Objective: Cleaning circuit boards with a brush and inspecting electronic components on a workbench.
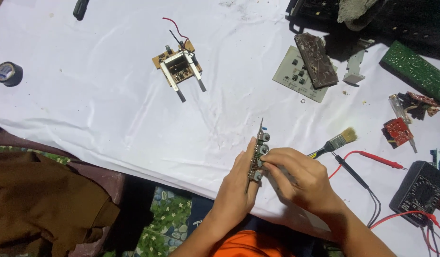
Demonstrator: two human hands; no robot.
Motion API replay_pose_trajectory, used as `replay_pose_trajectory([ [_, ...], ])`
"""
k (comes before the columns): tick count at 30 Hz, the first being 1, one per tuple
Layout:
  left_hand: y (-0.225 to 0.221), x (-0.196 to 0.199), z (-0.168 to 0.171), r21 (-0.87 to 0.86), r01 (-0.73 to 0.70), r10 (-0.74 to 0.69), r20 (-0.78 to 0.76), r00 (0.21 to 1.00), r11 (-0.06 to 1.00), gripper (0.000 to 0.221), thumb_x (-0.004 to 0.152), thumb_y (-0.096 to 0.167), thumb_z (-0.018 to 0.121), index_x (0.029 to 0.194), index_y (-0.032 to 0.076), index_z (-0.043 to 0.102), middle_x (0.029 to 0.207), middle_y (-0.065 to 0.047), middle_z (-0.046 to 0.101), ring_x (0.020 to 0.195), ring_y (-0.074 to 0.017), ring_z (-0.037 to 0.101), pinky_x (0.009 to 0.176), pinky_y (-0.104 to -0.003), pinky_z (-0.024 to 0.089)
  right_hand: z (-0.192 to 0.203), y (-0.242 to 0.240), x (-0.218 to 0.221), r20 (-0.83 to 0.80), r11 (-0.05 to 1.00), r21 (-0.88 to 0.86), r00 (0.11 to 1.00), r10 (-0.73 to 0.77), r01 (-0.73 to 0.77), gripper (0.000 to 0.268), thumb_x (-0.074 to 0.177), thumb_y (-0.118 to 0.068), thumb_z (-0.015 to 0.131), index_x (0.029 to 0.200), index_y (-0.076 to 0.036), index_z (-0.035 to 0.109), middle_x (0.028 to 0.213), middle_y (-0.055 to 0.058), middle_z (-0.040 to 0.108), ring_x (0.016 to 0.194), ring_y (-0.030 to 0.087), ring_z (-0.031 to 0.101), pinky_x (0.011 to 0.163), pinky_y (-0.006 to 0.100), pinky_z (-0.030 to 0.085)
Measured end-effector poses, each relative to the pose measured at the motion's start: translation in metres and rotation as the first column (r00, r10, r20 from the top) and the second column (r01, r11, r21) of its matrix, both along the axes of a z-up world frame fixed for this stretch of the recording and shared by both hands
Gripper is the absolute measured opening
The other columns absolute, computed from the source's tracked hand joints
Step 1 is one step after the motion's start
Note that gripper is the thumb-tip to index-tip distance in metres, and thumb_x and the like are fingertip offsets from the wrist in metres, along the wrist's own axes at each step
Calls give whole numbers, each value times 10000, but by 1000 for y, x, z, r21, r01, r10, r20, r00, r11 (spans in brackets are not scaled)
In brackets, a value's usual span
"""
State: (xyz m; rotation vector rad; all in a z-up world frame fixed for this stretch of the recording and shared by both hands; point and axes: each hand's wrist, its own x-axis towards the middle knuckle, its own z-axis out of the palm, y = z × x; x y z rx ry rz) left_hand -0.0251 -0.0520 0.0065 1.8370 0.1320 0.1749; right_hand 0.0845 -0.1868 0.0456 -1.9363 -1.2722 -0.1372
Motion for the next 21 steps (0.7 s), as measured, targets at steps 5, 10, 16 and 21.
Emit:
replay_pose_trajectory([
  [5,9,-1,6,-98,9,-14,-58,998,995,700,983,42,477,1621,93,193,1512,-190,496,1324,-358,571,1036,-417,481,4,5,-1,0,1000,-2,1000,30,-30,132,928,29,664,1059,13,680,1000,141,729,873,238,723,821,303,604],
  [10,14,-2,2,-120,38,-40,-16,999,992,671,1023,66,477,1622,79,175,1568,-208,452,1409,-373,509,1104,-425,432,3,7,-3,7,999,-14,999,43,-43,145,937,34,644,1078,12,666,1022,146,722,888,243,714,839,306,594],
  [16,15,-4,3,-111,44,-47,-28,999,993,688,1023,62,480,1628,97,154,1538,-207,486,1303,-379,591,1013,-429,496,-1,8,-3,-3,998,-2,998,61,-61,144,951,41,608,1083,29,664,1014,169,710,890,260,710,845,314,593],
  [21,15,-4,-1,-103,56,-57,0,998,993,692,1022,53,476,1629,103,146,1595,-228,429,1403,-405,515,1077,-445,457,-3,7,-3,25,999,-13,998,49,-49,145,953,36,610,1086,24,665,1015,163,709,900,261,713,866,316,598],
])
